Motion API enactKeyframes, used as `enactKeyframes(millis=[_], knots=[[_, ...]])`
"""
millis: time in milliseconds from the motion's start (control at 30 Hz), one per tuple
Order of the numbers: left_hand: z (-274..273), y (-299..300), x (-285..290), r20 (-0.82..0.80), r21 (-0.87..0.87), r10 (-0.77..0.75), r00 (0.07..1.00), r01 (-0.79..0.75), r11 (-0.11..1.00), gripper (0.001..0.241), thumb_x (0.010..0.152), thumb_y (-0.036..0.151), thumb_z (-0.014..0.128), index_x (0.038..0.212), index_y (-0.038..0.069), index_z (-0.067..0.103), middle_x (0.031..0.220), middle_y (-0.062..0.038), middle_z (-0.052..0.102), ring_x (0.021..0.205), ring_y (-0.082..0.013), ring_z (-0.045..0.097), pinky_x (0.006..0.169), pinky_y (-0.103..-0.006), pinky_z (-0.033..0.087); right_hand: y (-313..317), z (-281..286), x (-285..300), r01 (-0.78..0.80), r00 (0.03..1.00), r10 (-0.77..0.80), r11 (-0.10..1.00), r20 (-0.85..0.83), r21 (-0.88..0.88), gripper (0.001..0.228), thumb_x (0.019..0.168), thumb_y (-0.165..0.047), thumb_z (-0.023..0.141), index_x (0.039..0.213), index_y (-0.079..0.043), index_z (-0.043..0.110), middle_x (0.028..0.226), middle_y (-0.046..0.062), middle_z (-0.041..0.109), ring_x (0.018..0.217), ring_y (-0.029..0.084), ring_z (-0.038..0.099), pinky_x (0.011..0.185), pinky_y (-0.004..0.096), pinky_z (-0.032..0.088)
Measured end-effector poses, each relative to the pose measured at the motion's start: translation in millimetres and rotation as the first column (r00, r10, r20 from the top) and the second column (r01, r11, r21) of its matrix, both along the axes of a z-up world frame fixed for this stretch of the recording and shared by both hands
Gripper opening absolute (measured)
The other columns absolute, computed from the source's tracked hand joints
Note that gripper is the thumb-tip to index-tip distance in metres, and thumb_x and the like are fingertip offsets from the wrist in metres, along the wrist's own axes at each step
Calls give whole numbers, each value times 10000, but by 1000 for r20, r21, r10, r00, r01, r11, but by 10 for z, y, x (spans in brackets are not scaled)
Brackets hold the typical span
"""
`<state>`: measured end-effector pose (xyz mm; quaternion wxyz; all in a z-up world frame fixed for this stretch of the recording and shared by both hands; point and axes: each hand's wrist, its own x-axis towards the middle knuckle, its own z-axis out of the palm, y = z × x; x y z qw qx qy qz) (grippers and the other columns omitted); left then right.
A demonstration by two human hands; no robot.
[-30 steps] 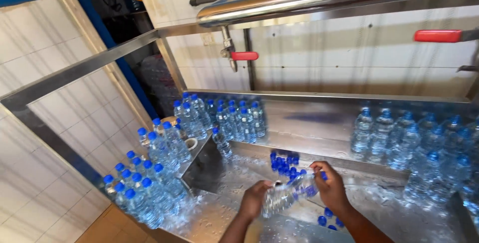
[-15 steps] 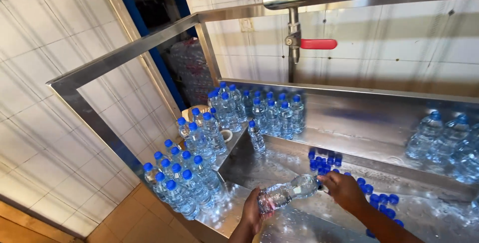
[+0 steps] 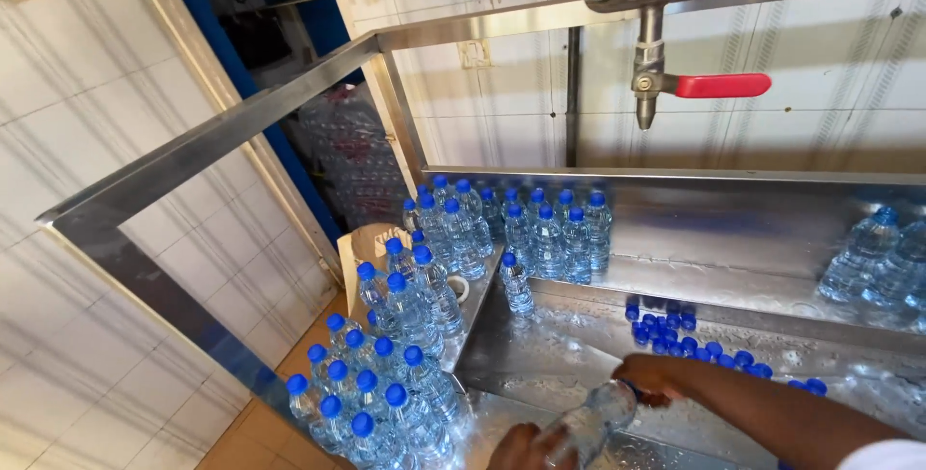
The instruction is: Manual capping of plastic water bottles at a production station
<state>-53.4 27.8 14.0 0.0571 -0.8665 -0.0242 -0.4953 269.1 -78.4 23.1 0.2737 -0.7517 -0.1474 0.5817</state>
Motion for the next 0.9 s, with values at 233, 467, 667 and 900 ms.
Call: enactKeyframes(millis=[233,467,667,900], knots=[[-1268,842,381,-416,-170,-9,909,-68,983,708,894,334,881,1552,230,639,1680,-111,408,1226,-463,537,986,-597,510,1138,856,-194,-227,919,95,922,382,315,389,1095,-355,693,1419,-140,686,1013,62,747,546,113,567,573,293,520],[-1485,1340,1283,-149,-892,-152,977,-199,-407,859,984,342,782,1743,188,410,1771,-65,494,1623,-225,485,1293,-305,355,2373,-99,-197,-367,554,-48,882,831,296,340,988,-338,860,1235,-182,686,1058,99,784,947,303,750,775,431,525],[-1658,1863,2079,333,-266,10,943,105,-958,1666,331,1166,212,1756,383,-153,1754,-201,488,1669,-344,388,1402,-538,16,2781,-586,157,771,634,-459,438,-622,463,489,978,-412,775,1357,-106,723,749,131,663,570,242,688,470,384,454],[-1617,1649,2437,254,-551,94,962,224,-804,1265,941,185,742,1756,446,-190,1862,-74,253,1663,-346,378,1344,-403,295,1393,-1635,648,-392,194,26,918,981,54,221,945,-77,644,1161,-86,689,1233,182,657,1090,422,621,904,572,537]])
